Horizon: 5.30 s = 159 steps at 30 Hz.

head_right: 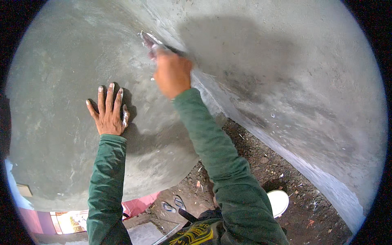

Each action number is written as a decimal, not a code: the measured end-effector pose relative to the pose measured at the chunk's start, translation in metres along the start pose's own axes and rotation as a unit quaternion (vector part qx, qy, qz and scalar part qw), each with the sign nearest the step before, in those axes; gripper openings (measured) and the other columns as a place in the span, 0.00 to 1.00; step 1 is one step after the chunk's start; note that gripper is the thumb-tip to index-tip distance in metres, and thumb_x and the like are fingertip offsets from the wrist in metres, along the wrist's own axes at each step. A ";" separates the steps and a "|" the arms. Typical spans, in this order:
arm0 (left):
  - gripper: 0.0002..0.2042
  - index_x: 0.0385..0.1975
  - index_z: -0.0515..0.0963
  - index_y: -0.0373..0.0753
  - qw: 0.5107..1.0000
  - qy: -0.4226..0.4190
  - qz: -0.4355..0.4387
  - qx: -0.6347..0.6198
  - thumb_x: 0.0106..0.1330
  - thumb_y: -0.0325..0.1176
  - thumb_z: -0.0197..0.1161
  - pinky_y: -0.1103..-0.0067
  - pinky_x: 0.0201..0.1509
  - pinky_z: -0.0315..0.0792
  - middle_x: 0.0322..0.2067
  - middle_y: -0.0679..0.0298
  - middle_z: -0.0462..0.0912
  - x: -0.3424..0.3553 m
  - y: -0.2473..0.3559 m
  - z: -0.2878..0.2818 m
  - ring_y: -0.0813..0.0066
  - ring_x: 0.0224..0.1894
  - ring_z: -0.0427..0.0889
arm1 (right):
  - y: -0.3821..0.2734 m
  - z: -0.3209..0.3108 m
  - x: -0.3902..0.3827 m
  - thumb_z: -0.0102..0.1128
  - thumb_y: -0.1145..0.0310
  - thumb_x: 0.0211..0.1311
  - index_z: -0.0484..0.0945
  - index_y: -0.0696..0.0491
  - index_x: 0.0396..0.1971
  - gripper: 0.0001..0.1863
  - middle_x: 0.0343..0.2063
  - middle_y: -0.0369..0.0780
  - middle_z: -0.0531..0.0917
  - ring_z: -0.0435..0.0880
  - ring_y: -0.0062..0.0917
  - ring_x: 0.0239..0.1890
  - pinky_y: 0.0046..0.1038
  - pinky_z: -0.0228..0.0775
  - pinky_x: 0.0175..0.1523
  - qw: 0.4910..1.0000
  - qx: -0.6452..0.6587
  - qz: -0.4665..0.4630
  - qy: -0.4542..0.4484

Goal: Applying and smoothing white putty or plaster to a wall corner using a scraper.

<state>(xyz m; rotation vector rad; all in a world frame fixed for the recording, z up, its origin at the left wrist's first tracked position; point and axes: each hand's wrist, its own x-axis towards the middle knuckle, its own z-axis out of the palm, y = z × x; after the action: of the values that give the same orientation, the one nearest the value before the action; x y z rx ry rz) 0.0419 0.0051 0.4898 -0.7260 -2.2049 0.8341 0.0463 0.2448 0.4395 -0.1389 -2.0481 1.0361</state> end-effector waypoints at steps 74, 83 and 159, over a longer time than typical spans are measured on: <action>0.29 0.64 0.64 0.64 0.999 0.034 0.001 -0.021 0.60 0.45 0.59 0.45 0.73 0.28 0.71 0.78 0.53 -0.003 -0.002 0.016 0.70 0.74 0.47 | -0.001 0.047 -0.132 0.54 0.75 0.55 0.80 0.61 0.40 0.13 0.31 0.55 0.81 0.81 0.48 0.35 0.40 0.72 0.42 0.975 0.162 0.150 -0.004; 0.31 0.66 0.62 0.66 1.000 0.009 -0.004 0.000 0.59 0.47 0.60 0.48 0.73 0.26 0.71 0.77 0.52 0.000 -0.002 0.009 0.70 0.74 0.46 | 0.095 0.082 -0.134 0.56 0.78 0.51 0.75 0.51 0.55 0.27 0.47 0.48 0.82 0.82 0.43 0.45 0.37 0.72 0.51 0.979 0.026 0.189 0.072; 0.26 0.63 0.68 0.63 0.996 0.093 0.002 -0.014 0.61 0.46 0.57 0.50 0.73 0.24 0.69 0.77 0.58 0.001 0.001 0.019 0.70 0.74 0.49 | 0.118 0.139 -0.284 0.56 0.80 0.48 0.77 0.57 0.47 0.21 0.41 0.50 0.82 0.80 0.45 0.45 0.40 0.71 0.49 0.969 0.122 0.188 -0.102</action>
<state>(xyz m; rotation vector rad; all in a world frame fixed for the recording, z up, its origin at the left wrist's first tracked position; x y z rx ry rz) 0.0278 0.0002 0.4786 -0.7899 -2.0536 0.7090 0.1055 0.1147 0.1339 -0.3133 -2.1014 1.5852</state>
